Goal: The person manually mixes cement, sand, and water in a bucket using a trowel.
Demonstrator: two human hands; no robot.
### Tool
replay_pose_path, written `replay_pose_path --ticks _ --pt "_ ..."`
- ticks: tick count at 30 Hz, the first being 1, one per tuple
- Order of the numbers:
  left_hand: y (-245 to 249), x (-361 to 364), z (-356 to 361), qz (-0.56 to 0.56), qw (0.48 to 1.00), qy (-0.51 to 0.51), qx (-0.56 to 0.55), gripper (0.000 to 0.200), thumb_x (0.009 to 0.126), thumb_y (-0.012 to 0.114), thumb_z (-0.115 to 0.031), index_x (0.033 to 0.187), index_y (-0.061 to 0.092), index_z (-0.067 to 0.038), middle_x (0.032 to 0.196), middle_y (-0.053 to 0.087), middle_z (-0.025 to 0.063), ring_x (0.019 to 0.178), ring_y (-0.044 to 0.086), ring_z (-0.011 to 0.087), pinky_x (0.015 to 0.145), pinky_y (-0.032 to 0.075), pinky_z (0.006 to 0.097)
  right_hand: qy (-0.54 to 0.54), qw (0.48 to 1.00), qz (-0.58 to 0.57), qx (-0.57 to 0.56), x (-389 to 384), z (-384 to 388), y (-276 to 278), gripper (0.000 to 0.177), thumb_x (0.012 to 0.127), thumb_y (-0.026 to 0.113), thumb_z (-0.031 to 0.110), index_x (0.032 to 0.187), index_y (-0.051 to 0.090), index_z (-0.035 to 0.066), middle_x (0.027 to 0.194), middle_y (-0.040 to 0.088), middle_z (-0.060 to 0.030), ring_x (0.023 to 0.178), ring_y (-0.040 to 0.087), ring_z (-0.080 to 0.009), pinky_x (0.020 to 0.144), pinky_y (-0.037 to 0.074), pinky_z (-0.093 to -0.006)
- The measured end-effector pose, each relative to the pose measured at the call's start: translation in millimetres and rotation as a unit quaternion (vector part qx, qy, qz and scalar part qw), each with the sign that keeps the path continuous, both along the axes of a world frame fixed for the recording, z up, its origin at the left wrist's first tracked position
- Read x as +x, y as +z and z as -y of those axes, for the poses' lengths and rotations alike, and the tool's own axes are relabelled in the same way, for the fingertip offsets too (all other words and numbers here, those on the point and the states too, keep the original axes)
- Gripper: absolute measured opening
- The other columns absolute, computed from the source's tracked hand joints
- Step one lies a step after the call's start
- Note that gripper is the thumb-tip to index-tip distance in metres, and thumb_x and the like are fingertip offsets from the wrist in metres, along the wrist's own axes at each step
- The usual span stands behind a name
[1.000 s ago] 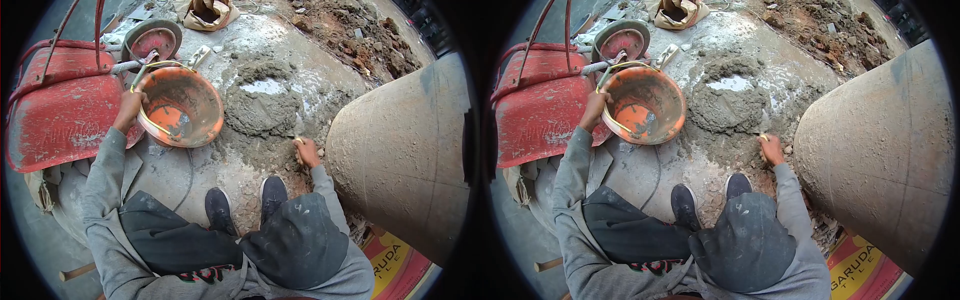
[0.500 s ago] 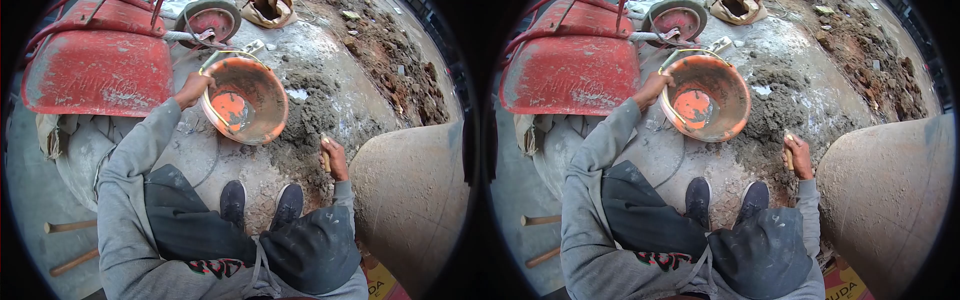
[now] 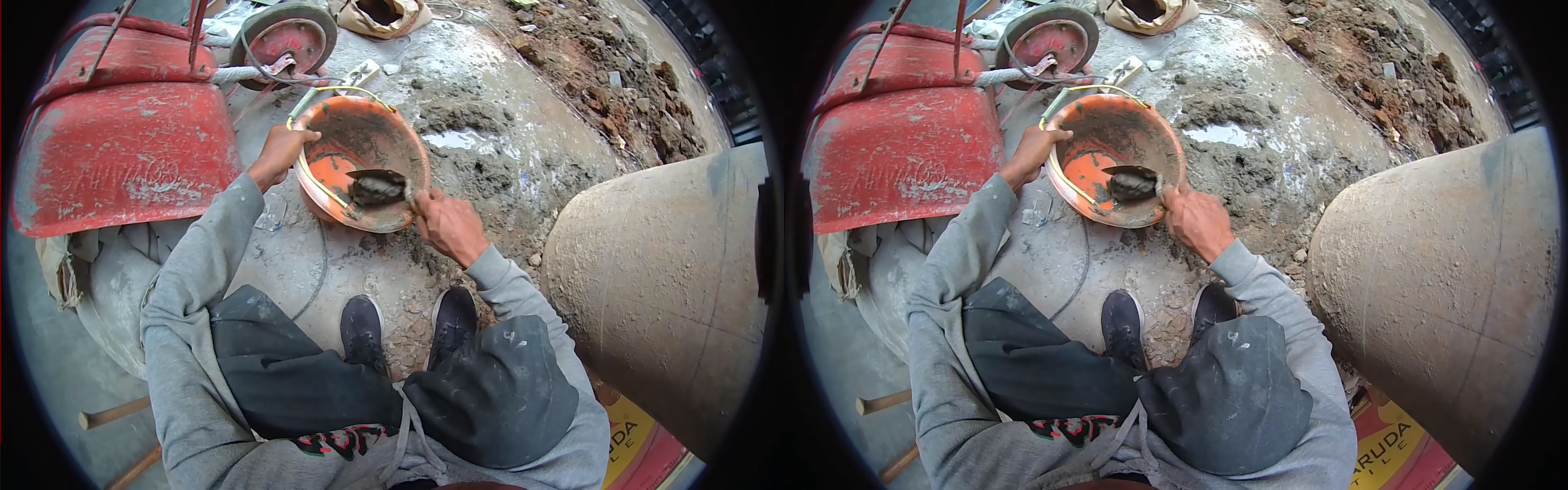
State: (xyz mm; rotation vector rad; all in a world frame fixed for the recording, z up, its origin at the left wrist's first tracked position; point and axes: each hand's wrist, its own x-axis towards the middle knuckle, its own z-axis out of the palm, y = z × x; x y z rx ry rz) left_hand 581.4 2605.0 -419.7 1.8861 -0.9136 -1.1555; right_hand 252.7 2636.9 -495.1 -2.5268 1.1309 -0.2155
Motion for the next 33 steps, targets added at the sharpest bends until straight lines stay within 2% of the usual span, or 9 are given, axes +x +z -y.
replay_pose_path --ticks 4,6,8,13,15,22,25,27,33 --pt "-4 8 -8 -0.002 1.000 0.013 -0.012 0.033 0.083 0.067 -0.007 0.108 0.058 0.012 0.090 0.064 0.0115 0.073 0.064 0.0180 0.063 0.051 0.0317 -0.049 0.991 0.120 0.041 -21 -11 -1 0.040 0.097 0.053 0.030 0.129 0.056 0.006 0.080 0.062 -0.0106 0.054 0.054 -0.0161 0.047 0.049 -0.0341" --pt "-7 14 -12 -0.018 0.999 0.031 -0.020 0.032 0.083 0.067 -0.006 0.108 0.058 0.012 0.087 0.063 0.0100 0.070 0.063 0.0174 0.060 0.050 0.0316 -0.226 0.932 0.245 0.142 -57 -6 -8 0.038 0.095 0.057 0.032 0.122 0.061 0.005 0.076 0.063 -0.0083 0.058 0.059 -0.0139 0.045 0.047 -0.0316" --pt "-13 30 -13 -0.034 0.998 0.059 0.010 0.031 0.084 0.067 -0.007 0.106 0.058 0.013 0.085 0.062 0.0091 0.066 0.061 0.0169 0.058 0.048 0.0315 -0.336 0.905 0.194 0.176 -101 11 -27 0.043 0.093 0.061 0.033 0.124 0.061 0.003 0.075 0.064 -0.0090 0.058 0.058 -0.0134 0.046 0.046 -0.0288" --pt "-27 47 -7 -0.041 0.996 0.075 0.011 0.034 0.085 0.066 -0.010 0.107 0.057 0.015 0.085 0.062 0.0092 0.064 0.060 0.0169 0.057 0.049 0.0314 -0.370 0.917 0.110 -0.103 -215 74 -146 0.038 0.091 0.063 0.030 0.118 0.065 0.002 0.072 0.064 -0.0077 0.056 0.057 -0.0136 0.048 0.045 -0.0288" --pt "-18 41 -3 -0.043 0.997 0.061 0.012 0.037 0.087 0.065 -0.011 0.111 0.056 0.015 0.087 0.063 0.0104 0.066 0.061 0.0172 0.059 0.050 0.0310 -0.476 0.833 0.122 0.253 -211 86 -114 0.039 0.090 0.064 0.031 0.115 0.066 0.001 0.075 0.064 -0.0089 0.060 0.059 -0.0146 0.052 0.047 -0.0315" --pt "-18 36 2 -0.010 0.999 0.043 0.018 0.039 0.089 0.065 -0.014 0.115 0.056 0.014 0.092 0.064 0.0116 0.070 0.063 0.0162 0.060 0.053 0.0309 -0.277 0.903 0.121 0.305 -152 72 -135 0.046 0.090 0.064 0.036 0.124 0.063 0.004 0.072 0.062 -0.0050 0.048 0.054 -0.0135 0.048 0.045 -0.0301" --pt "-5 17 1 -0.018 0.999 0.037 -0.004 0.042 0.090 0.065 -0.018 0.116 0.057 0.013 0.094 0.065 0.0113 0.072 0.064 0.0152 0.061 0.053 0.0298 -0.296 0.867 0.164 0.367 -124 57 -114 0.047 0.090 0.066 0.036 0.125 0.063 0.005 0.071 0.060 -0.0031 0.048 0.053 -0.0119 0.045 0.045 -0.0287" --pt "-14 25 2 -0.017 0.999 0.028 -0.013 0.043 0.091 0.065 -0.020 0.117 0.057 0.012 0.095 0.065 0.0112 0.073 0.064 0.0151 0.061 0.053 0.0295 -0.348 0.755 0.292 0.473 -122 47 -112 0.046 0.091 0.067 0.033 0.127 0.060 0.006 0.068 0.058 -0.0015 0.048 0.052 -0.0109 0.042 0.043 -0.0263" --pt "-9 14 5 -0.010 1.000 0.006 -0.023 0.043 0.092 0.064 -0.025 0.115 0.059 0.012 0.097 0.065 0.0123 0.078 0.065 0.0156 0.065 0.052 0.0305 -0.331 0.756 0.328 0.458 -111 31 -43 0.046 0.093 0.064 0.031 0.131 0.057 0.005 0.066 0.056 -0.0006 0.048 0.051 -0.0092 0.040 0.041 -0.0245"
